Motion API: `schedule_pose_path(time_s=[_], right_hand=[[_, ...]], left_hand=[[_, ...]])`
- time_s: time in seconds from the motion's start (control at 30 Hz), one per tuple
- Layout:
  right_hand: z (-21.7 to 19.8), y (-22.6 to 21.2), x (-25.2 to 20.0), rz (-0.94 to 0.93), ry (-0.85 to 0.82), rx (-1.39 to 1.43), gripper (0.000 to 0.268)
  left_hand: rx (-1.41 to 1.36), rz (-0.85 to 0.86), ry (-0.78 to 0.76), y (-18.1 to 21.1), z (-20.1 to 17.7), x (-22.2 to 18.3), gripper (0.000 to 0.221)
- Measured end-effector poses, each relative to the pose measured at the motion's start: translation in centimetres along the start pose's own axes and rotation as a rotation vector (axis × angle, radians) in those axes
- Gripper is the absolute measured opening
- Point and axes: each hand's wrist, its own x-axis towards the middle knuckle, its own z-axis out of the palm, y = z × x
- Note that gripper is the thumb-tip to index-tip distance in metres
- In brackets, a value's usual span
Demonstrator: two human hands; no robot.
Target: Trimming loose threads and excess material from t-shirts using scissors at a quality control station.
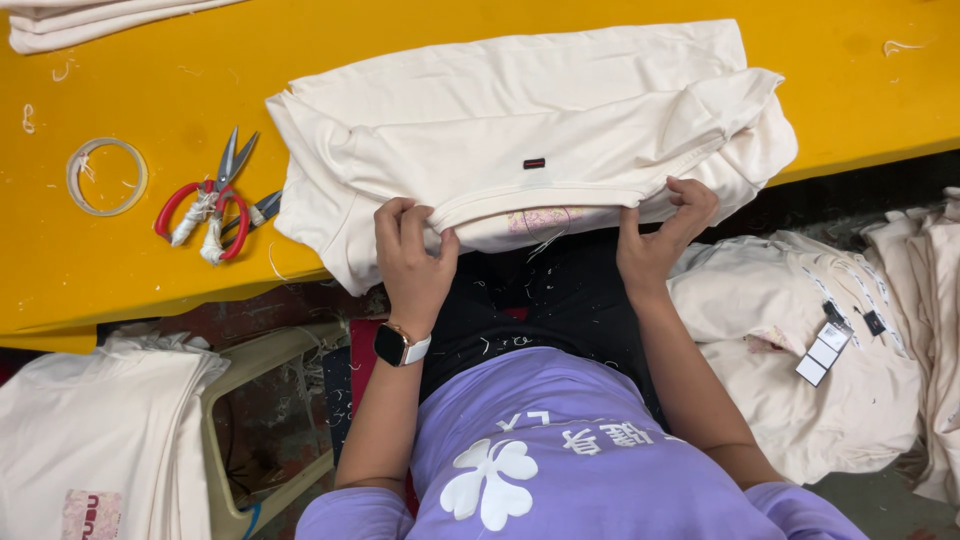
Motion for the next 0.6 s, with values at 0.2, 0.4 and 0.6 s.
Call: schedule_pose_path(time_s=[0.2, 0.4, 0.6], right_hand=[[0.8, -0.1, 0.1, 0.049, 0.025, -0.043, 0.042], [0.7, 0.6, 1.5, -0.044, 0.006, 0.010, 0.031], [1.1, 5.6, 2.0, -0.195, 0.204, 0.036, 0.033]], left_hand=[[-0.039, -0.028, 0.014, -0.1, 0.4, -0.2, 0.033], [-0.052, -0.019, 0.062, -0.4, 0.7, -0.5, 0.030], [-0.139, -0.038, 0.171, -0.6, 0.8, -0.8, 0.027]])
